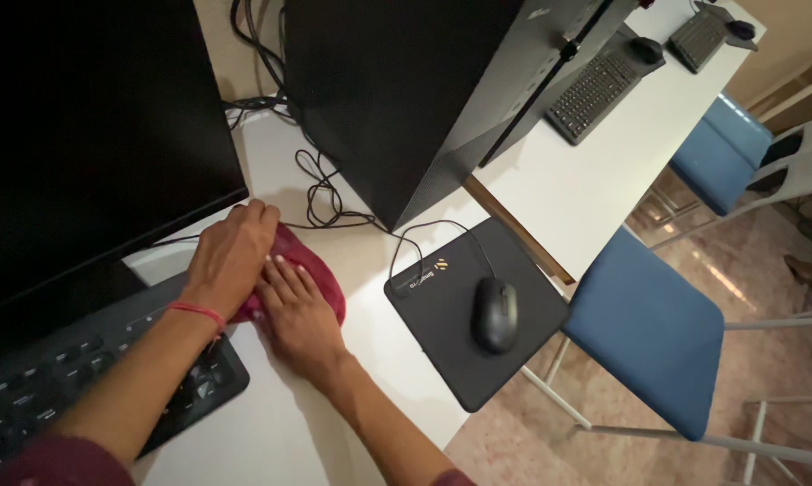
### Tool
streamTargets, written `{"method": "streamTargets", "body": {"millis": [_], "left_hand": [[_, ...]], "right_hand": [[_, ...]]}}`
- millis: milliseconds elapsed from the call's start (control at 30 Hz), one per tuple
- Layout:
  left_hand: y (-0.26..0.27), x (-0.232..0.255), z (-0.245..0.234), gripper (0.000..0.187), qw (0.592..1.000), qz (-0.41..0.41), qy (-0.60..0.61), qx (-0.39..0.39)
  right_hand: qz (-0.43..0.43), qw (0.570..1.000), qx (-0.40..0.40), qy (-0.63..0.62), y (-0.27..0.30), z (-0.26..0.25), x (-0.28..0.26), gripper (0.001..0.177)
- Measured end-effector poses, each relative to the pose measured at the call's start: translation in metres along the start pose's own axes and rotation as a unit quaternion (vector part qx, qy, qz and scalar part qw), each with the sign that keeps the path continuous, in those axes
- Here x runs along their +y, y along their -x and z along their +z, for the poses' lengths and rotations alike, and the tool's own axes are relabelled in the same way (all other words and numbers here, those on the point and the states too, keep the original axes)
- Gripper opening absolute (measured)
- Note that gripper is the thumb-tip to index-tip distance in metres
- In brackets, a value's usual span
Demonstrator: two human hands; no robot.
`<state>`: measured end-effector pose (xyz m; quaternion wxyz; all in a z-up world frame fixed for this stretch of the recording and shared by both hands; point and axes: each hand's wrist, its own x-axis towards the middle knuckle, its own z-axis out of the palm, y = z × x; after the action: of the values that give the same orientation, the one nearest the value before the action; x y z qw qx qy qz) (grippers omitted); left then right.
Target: The person wipes a white desk surface with a pink cloth, moving the keyboard and mouse aside to clean underneath. They then wipe the mousepad and the top of the computer tower before returning the peripherals to their original positions.
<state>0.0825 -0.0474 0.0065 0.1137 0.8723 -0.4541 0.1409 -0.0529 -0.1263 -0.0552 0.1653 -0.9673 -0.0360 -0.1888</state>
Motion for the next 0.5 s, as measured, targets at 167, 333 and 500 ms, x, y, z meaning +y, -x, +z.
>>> {"method": "streamTargets", "body": {"millis": [167,333,500], "left_hand": [[-0.001,-0.002,-0.010,0.021,0.999,-0.023,0.049,0.005],[0.002,0.006,-0.015,0.029,0.996,-0.044,0.070,0.026],[0.008,0.004,-0.015,0.026,0.994,-0.023,0.078,0.074]], "right_hand": [[-0.053,0.998,-0.021,-0.006,-0.034,0.013,0.026,0.044],[-0.054,0.999,-0.002,-0.006,-0.062,0.030,0.050,0.046],[-0.001,0.998,0.056,0.008,-0.083,0.045,0.063,0.051]]}}
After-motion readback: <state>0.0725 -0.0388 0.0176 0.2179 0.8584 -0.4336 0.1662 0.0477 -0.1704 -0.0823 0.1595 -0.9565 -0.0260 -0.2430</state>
